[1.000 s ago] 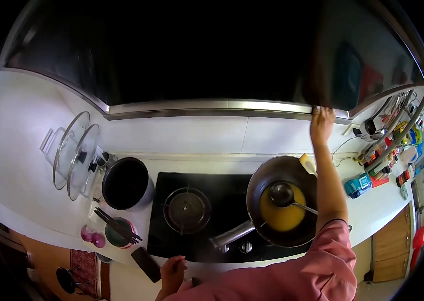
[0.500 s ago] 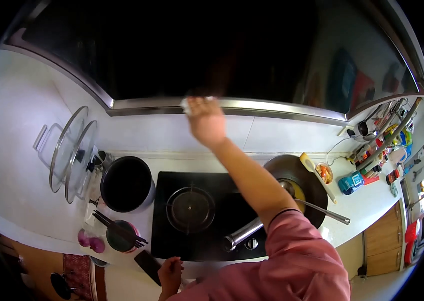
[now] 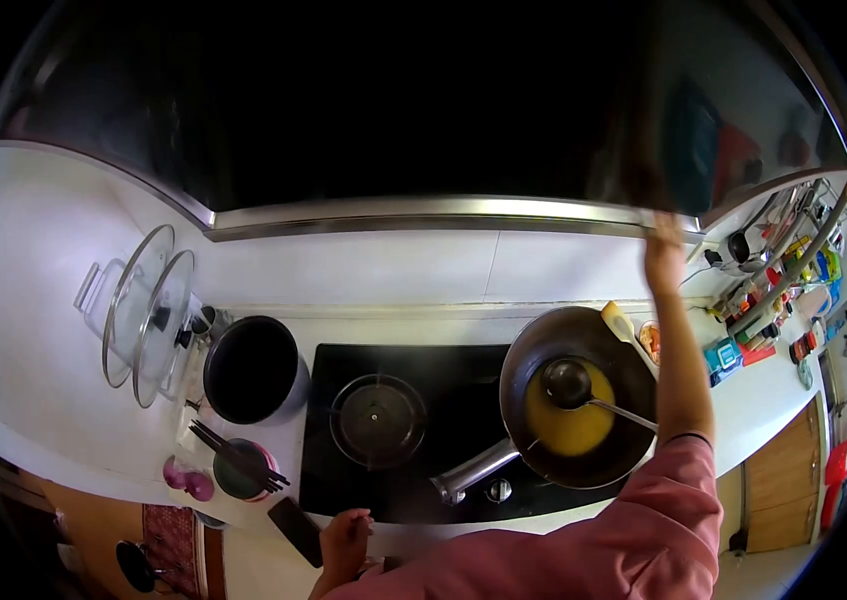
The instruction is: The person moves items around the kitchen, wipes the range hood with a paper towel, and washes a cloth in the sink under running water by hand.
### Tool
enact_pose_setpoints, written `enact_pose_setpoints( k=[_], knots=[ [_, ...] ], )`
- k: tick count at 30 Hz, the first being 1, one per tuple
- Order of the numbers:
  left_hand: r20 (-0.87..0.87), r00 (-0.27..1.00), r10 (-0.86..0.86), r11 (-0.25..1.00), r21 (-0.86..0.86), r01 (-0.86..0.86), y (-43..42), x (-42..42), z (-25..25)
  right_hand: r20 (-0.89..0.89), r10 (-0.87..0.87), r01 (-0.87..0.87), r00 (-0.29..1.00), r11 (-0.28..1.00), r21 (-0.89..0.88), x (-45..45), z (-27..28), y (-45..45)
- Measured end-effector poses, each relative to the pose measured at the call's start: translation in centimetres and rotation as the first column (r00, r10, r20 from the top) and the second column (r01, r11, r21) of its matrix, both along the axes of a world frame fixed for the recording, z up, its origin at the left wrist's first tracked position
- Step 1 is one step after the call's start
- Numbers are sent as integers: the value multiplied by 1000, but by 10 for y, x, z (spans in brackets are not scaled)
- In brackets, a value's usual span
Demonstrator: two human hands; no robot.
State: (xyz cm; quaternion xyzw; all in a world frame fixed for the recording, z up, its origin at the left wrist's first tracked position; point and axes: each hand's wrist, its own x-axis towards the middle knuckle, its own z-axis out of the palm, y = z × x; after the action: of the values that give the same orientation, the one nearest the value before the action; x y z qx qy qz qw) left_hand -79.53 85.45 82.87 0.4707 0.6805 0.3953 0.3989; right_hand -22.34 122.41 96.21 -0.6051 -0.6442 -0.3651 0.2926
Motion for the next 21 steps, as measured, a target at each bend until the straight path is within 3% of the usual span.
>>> enact_pose_setpoints(
  k=[1,3,6,7,9,11,12,15,21],
  knots=[
    [10,1000,-6,1000,-9,6,2,3,0,-278,-63,60,959,998,-18,24,10,-10],
    [41,998,-47,999,-23,48,3,5,1,-166,-181,169,969,982,-82,29,24,-32],
    [68,991,-115,993,-27,117,12,8,0,-334,-68,64,940,998,-23,18,10,-16],
    [86,990,-114,992,-35,117,14,9,3,-324,17,4,946,998,62,-4,6,-9],
    [118,984,-130,990,-44,136,20,6,7,-288,70,-65,955,998,27,-65,4,-2],
    [154,982,-106,993,-31,112,20,-1,1,-36,229,-226,973,972,60,-131,-8,16],
    [162,983,-88,995,-29,94,19,-5,-5,-21,291,-290,957,957,17,-185,7,12],
    [172,985,-7,1000,-29,12,11,-23,-10,-28,487,-488,873,871,-61,-331,39,9],
    [220,953,207,978,-86,-192,-14,-73,-10,35,750,-750,661,661,-5,-528,54,40]
  ],
)
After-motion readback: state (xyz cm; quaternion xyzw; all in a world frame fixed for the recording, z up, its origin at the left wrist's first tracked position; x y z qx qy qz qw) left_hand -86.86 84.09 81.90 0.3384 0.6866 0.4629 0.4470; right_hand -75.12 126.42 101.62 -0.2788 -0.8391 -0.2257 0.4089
